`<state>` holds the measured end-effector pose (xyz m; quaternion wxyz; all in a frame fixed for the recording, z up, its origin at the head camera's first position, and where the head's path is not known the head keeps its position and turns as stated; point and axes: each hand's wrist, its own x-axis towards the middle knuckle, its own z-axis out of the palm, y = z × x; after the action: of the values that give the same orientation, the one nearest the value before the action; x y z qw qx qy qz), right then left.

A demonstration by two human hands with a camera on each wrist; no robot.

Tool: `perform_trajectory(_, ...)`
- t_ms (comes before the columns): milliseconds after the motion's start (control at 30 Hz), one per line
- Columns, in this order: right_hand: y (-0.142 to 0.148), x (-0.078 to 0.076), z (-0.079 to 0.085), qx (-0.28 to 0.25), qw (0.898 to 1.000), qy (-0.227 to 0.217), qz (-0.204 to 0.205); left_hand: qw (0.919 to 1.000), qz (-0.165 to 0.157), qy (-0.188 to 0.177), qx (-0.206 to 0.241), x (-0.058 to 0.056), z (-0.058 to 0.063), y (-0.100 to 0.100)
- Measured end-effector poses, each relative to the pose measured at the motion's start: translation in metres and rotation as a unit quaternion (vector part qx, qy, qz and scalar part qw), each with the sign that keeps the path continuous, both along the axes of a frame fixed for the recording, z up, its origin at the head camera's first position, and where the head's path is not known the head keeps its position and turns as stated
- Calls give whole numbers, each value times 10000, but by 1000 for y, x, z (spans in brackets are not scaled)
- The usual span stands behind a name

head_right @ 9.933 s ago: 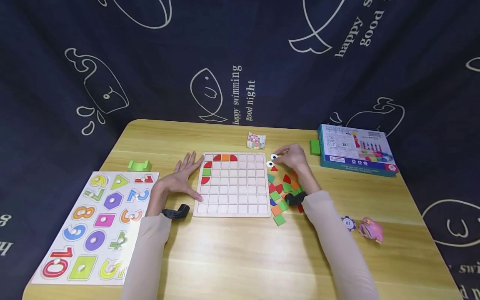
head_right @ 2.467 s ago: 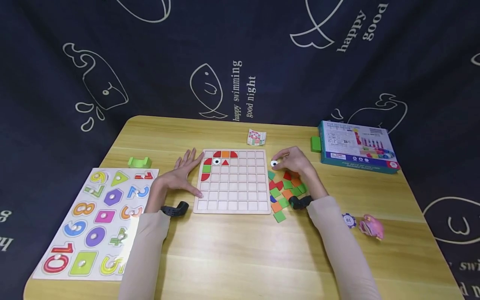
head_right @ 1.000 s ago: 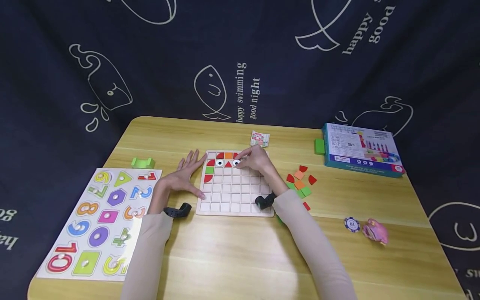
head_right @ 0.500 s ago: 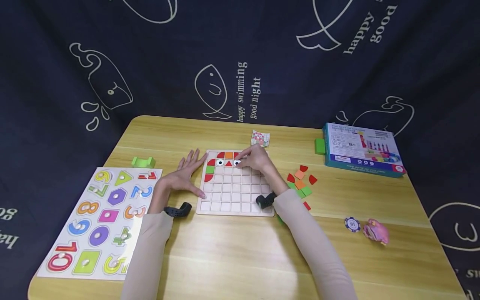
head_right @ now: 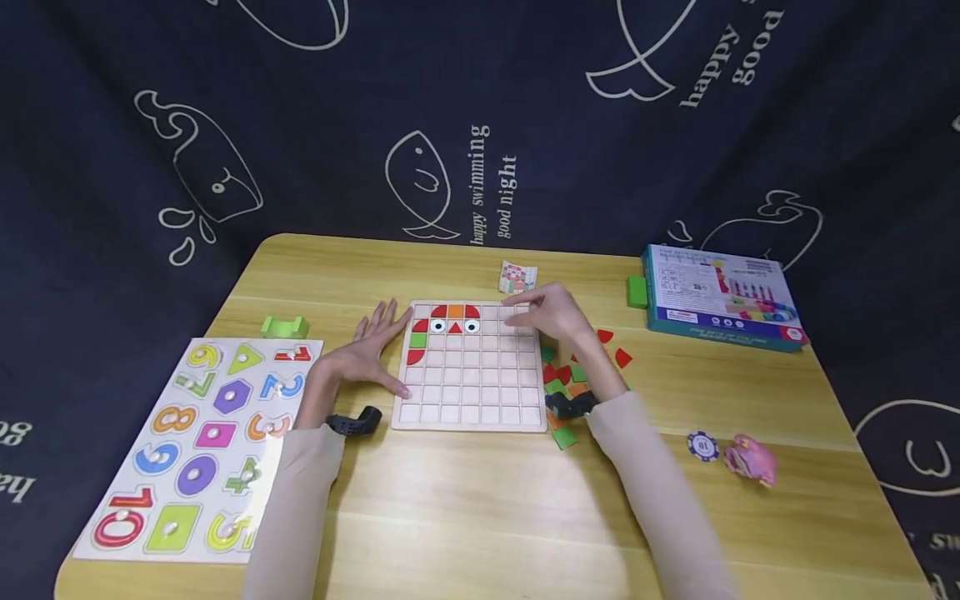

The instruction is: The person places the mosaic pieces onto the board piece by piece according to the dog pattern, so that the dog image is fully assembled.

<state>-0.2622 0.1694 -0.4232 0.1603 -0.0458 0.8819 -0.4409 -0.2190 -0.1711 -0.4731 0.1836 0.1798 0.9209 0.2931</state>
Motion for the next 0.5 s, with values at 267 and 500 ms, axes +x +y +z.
perform_trajectory(267,80,32,-4,1016,9945,-118,-217,10000,1,-26,-14,2,0,-1)
perform_trajectory(500,93,44,-22,1110,9918,113,-617,10000,-71,60,-28,0,-3,0)
